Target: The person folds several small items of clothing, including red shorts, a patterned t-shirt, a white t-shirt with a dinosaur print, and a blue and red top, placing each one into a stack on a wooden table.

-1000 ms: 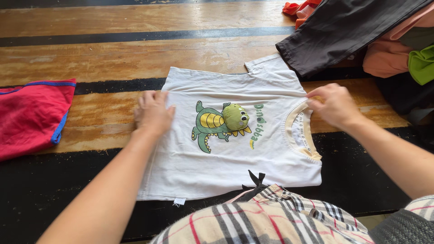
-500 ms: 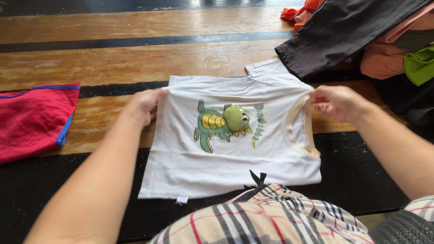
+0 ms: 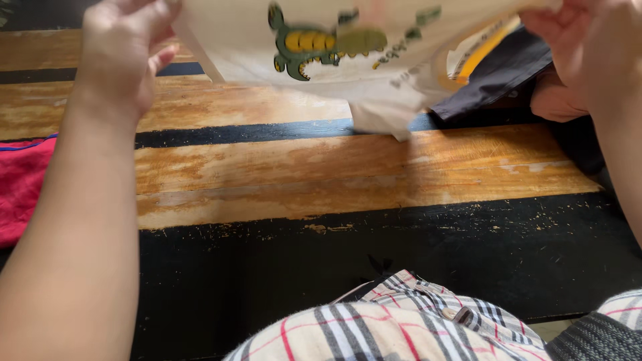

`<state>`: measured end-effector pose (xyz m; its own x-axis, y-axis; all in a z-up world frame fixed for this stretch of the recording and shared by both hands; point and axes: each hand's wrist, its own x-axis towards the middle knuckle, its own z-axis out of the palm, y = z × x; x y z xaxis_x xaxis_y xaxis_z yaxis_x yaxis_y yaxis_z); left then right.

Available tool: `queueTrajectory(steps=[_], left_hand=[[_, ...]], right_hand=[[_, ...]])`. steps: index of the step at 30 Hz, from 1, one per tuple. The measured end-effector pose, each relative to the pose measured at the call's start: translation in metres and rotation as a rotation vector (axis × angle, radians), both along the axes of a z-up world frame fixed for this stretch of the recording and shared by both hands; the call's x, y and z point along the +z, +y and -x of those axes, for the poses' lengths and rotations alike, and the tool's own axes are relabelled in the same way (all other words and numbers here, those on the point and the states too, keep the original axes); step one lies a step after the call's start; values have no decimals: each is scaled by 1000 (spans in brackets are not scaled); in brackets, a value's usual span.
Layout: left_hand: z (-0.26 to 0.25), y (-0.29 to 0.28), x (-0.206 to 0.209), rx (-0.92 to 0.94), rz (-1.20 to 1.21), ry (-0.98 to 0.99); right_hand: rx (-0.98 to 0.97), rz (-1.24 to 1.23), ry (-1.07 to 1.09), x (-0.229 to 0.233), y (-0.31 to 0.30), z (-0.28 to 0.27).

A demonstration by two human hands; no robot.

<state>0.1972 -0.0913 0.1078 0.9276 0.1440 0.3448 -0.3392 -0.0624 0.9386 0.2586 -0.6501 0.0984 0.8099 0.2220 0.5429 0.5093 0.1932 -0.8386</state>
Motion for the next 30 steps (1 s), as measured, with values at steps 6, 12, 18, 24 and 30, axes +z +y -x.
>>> queueTrajectory(steps=[6, 12, 18, 24, 30], left_hand=[[52, 16, -108, 50, -245, 415], [102, 12, -187, 22, -336, 848], [102, -7, -165, 100, -446, 958], [111, 9, -166, 95, -258, 738], [142, 6, -181, 49, -301, 897]], right_hand=[[-225, 278, 463, -88, -12, 69], [-159, 515, 810, -155, -5, 112], [-292, 763, 832, -143, 21, 124], [-260, 619, 686, -130, 11, 129], [-299, 690, 759, -145, 11, 144]])
